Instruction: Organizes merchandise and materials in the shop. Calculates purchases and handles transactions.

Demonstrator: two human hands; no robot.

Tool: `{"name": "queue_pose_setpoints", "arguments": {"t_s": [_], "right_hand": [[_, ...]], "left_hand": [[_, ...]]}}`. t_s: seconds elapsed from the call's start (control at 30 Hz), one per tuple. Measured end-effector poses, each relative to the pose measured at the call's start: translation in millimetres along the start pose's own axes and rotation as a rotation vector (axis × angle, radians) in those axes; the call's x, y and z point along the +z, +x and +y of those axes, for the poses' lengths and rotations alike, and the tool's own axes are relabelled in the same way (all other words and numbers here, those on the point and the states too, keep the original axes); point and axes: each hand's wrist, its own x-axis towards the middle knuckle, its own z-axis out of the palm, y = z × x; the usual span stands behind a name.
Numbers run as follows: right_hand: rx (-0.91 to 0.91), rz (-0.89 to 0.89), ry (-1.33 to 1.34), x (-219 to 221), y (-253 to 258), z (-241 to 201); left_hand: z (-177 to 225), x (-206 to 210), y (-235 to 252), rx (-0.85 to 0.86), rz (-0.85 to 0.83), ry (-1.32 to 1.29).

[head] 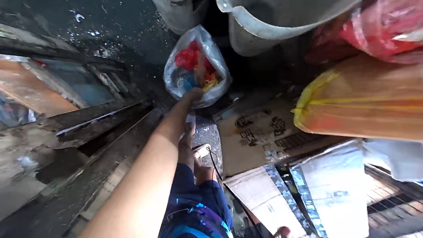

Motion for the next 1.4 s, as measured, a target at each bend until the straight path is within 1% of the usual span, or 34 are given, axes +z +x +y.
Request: {"name": "queue_pose_setpoints", "arguments": {"t_s": [0.03,0.07,0.1,0.13,0.17,0.2,0.23,0.27,0.3,0.33,0.37,0.4,0.43,0.47,0.5,0.53,0.57,0.63,0.67,0.73,0.8,0.83,0.9,0.93,0.97,1.03,1.1,1.17,1.2,1.23,1.27,1.3,1.33,1.4], "right_hand": [[0.039,0.024,0.014,2,0,-6],[0.215,0.125,0.026,14,1,-30],[0.596,0.292,0.046,31,15,-70],[0.324,0.107,0.092,8,6,-37],[0.162,-0.013,0.152,-7,9,-10],[0.109,-0.085,0.200,-17,15,5],[0.108,-0.116,0.246,-22,20,12],[0.119,-0.131,0.290,-24,23,13],[0.129,-0.135,0.325,-22,24,10],[0.134,-0.137,0.352,-18,25,5],[0.137,-0.143,0.367,-17,27,0],[0.141,-0.145,0.372,-16,29,-5],[0.136,-0.150,0.382,-15,32,-9],[0.126,-0.161,0.400,-15,35,-10],[0.119,-0.170,0.414,-18,36,-8],[0.117,-0.178,0.416,-22,36,-4],[0.108,-0.185,0.412,-23,38,2],[0.082,-0.199,0.403,-16,43,8],[0.072,-0.216,0.402,-15,42,9],[0.094,-0.233,0.431,-17,39,11],[0.101,-0.282,0.425,-20,40,14],[0.092,-0.314,0.420,-23,40,15],[0.101,-0.362,0.397,-32,37,17],[0.112,-0.401,0.374,-40,34,19],[0.139,-0.452,0.330,-53,28,23],[0.195,-0.630,0.191,-83,11,40],[0.186,-0.926,0.039,-104,-16,58],[0.099,-1.245,-0.109,-102,-40,71],[0.015,-1.390,-0.228,-93,-46,76],[-0.091,-1.492,-0.356,-81,-52,77],[-0.189,-1.550,-0.452,-67,-59,76],[-0.275,-1.588,-0.520,-53,-64,73],[-0.345,-1.626,-0.568,-37,-67,67],[-0.414,-1.736,-0.592,-3,-75,54]], "left_hand": [[4,-24,-9,-0.027,-0.165,-0.008],[-6,-18,-11,0.065,-0.011,-0.048],[-14,-11,-14,0.144,0.131,-0.077],[-16,-11,-25,0.178,0.217,-0.118],[-13,-12,-43,0.186,0.299,-0.174],[-6,-10,-66,0.193,0.380,-0.265],[4,-2,-89,0.210,0.449,-0.403],[17,12,-114,0.250,0.466,-0.593],[33,27,-143,0.306,0.403,-0.825],[51,42,-175,0.377,0.292,-1.036],[71,57,-211,0.436,0.186,-1.172],[95,70,-250,0.442,0.129,-1.236],[118,80,-285,0.373,0.172,-1.262],[131,94,-303,0.315,0.259,-1.267],[137,113,-306,0.283,0.374,-1.272],[140,127,-304,0.301,0.428,-1.309],[150,130,-302,0.322,0.479,-1.381],[174,116,-292,0.388,0.549,-1.563],[180,110,-288,0.395,0.567,-1.578],[184,106,-277,0.344,0.604,-1.545],[179,109,-273,0.334,0.569,-1.522],[174,110,-271,0.357,0.544,-1.501],[164,128,-276,0.346,0.555,-1.436],[162,142,-285,0.285,0.556,-1.420],[156,165,-297,0.228,0.546,-1.377],[139,226,-320,0.193,0.529,-1.236],[114,299,-340,0.101,0.492,-1.099],[79,375,-346,-0.024,0.447,-0.939],[62,405,-347,-0.099,0.416,-0.867],[47,424,-347,-0.140,0.391,-0.846],[36,431,-347,-0.157,0.403,-0.894],[28,429,-347,-0.168,0.420,-0.950],[21,420,-345,-0.175,0.421,-0.982],[6,398,-336,-0.185,0.362,-0.973]]}}
